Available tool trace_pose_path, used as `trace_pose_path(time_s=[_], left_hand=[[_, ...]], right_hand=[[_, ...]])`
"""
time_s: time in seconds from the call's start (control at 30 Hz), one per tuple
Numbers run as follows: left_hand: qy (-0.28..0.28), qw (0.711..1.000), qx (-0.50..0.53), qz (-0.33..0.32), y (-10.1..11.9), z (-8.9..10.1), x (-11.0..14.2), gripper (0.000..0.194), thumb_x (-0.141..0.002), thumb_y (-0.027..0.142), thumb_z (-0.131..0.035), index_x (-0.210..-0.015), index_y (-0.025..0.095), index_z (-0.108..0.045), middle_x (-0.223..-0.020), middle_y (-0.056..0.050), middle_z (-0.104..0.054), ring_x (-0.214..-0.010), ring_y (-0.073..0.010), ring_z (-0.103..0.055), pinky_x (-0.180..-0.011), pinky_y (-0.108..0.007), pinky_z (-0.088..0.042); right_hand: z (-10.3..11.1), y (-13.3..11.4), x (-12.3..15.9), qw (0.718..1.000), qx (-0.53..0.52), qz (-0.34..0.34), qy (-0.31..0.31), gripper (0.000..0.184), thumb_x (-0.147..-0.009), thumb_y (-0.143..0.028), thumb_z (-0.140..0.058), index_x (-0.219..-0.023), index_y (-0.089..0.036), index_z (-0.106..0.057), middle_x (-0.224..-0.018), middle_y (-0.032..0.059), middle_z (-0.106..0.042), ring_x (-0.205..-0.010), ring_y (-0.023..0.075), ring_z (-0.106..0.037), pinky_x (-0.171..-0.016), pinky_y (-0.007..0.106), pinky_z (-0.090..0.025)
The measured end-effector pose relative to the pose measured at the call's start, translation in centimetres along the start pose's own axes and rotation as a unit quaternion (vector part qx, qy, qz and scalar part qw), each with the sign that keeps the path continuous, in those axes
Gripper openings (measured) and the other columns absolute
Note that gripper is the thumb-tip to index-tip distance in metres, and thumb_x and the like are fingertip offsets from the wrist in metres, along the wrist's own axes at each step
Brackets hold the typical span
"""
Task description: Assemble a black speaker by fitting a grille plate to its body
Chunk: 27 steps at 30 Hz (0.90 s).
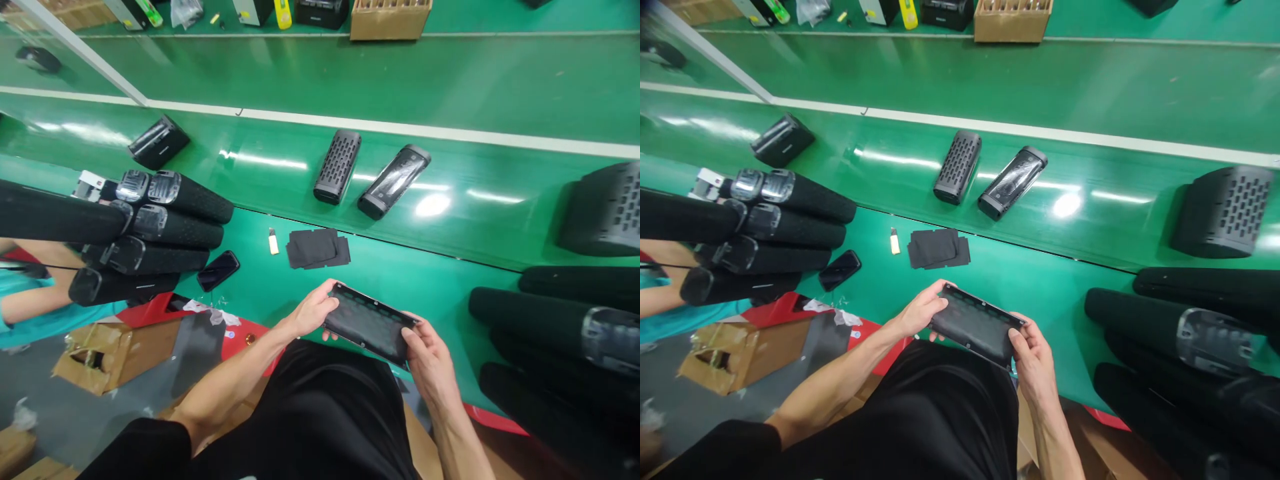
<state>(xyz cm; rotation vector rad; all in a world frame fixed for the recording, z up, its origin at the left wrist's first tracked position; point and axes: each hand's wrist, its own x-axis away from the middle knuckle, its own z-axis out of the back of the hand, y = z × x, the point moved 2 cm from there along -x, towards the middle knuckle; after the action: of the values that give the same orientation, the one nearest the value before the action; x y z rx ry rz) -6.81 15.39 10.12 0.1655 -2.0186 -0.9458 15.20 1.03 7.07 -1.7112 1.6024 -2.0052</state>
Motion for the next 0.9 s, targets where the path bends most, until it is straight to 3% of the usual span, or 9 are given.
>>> trace_pose_path(time_s=[0.17, 0.37, 0.47, 0.6, 0.73, 0.9], left_hand=[[0.010, 0.997, 0.079, 0.022, -1.6, 0.4, -0.5, 0.081, -0.095, 0.030, -0.052, -0.160, 0.006, -0.011, -0.062, -0.001, -0.067, -0.041, -0.0199, -0.064, -0.033, -0.020, -0.042], [-0.008, 0.995, 0.094, 0.019, -2.5, 0.6, -0.6, 0.084, -0.093, 0.026, -0.051, -0.162, 0.007, -0.008, -0.064, -0.001, -0.068, -0.043, -0.0200, -0.066, -0.034, -0.020, -0.043], [0.000, 0.996, 0.087, 0.026, -2.6, 0.6, -0.5, 0.077, -0.090, 0.026, -0.052, -0.157, 0.006, -0.019, -0.062, -0.001, -0.068, -0.043, -0.0206, -0.066, -0.035, -0.021, -0.043], [-0.013, 0.995, 0.096, 0.018, -2.6, 0.7, -0.4, 0.058, -0.087, 0.030, -0.057, -0.140, 0.014, -0.040, -0.064, -0.003, -0.069, -0.045, -0.0197, -0.066, -0.035, -0.018, -0.037], [-0.038, 0.992, 0.115, 0.020, -2.6, 1.0, -0.4, 0.052, -0.085, 0.030, -0.056, -0.135, 0.018, -0.045, -0.071, -0.005, -0.071, -0.050, -0.0200, -0.068, -0.040, -0.017, -0.035], [-0.054, 0.993, 0.105, 0.011, -2.4, 1.7, -0.8, 0.058, -0.086, 0.032, -0.057, -0.142, 0.017, -0.046, -0.077, -0.006, -0.073, -0.048, -0.0184, -0.067, -0.039, -0.017, -0.038]], right_hand=[[-1.4, -0.6, 0.9, 0.997, -0.068, -0.039, 0.025, 0.048, -0.057, -0.042, -0.098, -0.089, -0.025, -0.067, -0.082, -0.0035, -0.069, -0.069, 0.0150, -0.063, -0.066, 0.027, -0.054], [-1.7, -0.9, 1.3, 0.998, -0.058, -0.030, 0.021, 0.048, -0.060, -0.046, -0.097, -0.089, -0.026, -0.064, -0.078, -0.0045, -0.069, -0.066, 0.0152, -0.063, -0.060, 0.025, -0.052], [-1.7, -0.9, 1.3, 0.997, -0.058, -0.035, 0.033, 0.051, -0.056, -0.046, -0.098, -0.088, -0.025, -0.064, -0.077, -0.0047, -0.068, -0.063, 0.0137, -0.062, -0.056, 0.024, -0.050], [-1.5, -0.7, 1.4, 0.996, -0.062, -0.051, 0.046, 0.055, -0.052, -0.046, -0.101, -0.089, -0.024, -0.065, -0.075, -0.0048, -0.068, -0.062, 0.0124, -0.061, -0.056, 0.022, -0.051], [-1.1, -0.1, 1.1, 0.994, -0.060, -0.065, 0.063, 0.058, -0.050, -0.046, -0.102, -0.090, -0.024, -0.067, -0.076, -0.0041, -0.069, -0.064, 0.0126, -0.061, -0.058, 0.021, -0.052], [-0.5, 0.4, 0.2, 0.996, -0.043, -0.052, 0.055, 0.053, -0.056, -0.047, -0.100, -0.091, -0.025, -0.067, -0.076, -0.0036, -0.067, -0.063, 0.0135, -0.059, -0.057, 0.023, -0.051]])
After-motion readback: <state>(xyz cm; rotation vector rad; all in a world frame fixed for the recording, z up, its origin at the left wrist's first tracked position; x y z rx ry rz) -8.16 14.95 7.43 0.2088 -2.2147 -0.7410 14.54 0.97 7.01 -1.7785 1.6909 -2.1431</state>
